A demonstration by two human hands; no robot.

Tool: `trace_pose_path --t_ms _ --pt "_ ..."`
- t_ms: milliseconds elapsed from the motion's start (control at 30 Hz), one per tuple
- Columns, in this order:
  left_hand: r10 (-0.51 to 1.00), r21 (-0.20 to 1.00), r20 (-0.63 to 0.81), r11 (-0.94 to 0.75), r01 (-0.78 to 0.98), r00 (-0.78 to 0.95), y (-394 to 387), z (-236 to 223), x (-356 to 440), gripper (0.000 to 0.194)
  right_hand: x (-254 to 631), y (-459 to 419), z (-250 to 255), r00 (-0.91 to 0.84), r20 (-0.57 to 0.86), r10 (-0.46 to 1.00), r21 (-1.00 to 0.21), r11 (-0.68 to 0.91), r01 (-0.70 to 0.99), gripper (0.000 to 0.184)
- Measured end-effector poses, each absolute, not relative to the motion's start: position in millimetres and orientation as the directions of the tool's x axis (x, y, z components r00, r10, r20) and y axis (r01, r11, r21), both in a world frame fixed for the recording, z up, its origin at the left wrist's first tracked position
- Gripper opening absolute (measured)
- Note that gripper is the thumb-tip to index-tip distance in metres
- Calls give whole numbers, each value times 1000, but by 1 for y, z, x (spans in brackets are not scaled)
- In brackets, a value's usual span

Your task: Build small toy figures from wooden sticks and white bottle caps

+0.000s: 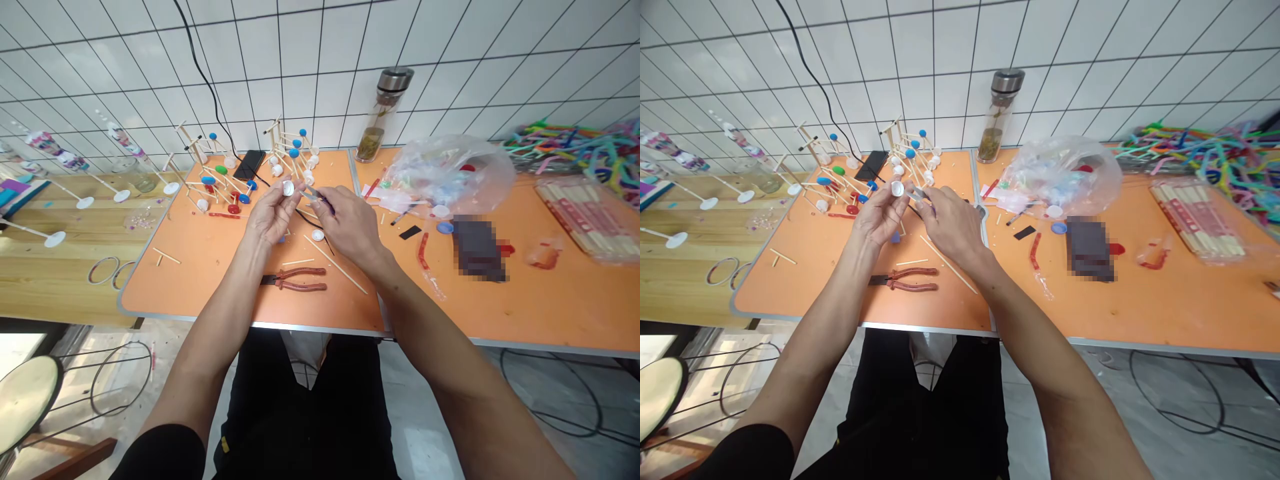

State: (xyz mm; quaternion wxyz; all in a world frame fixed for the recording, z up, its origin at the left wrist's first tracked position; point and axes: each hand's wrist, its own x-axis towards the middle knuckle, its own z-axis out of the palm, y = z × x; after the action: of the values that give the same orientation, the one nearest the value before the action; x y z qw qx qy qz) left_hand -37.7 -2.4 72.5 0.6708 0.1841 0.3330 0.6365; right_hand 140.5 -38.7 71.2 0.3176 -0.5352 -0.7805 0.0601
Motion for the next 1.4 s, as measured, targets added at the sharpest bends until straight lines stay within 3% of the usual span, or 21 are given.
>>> trace_pose_path --t_ms 233,433,1200,1400 --pt "980 683 -185 180 -708 70 -5 66 -33 42 134 -48 73 -248 417 875 -232 366 901 41" --pt "980 722 -178 193 -664 91 -8 63 -27 32 132 -49 71 -246 411 878 -133 324 937 35" --pt "997 820 -75 73 -568 20 -11 53 -15 20 130 -47 67 -228 397 889 -115 294 949 39" --pt "989 793 -136 77 -604 -54 -14 57 -9 18 127 -47 65 -236 408 882 -125 310 943 42"
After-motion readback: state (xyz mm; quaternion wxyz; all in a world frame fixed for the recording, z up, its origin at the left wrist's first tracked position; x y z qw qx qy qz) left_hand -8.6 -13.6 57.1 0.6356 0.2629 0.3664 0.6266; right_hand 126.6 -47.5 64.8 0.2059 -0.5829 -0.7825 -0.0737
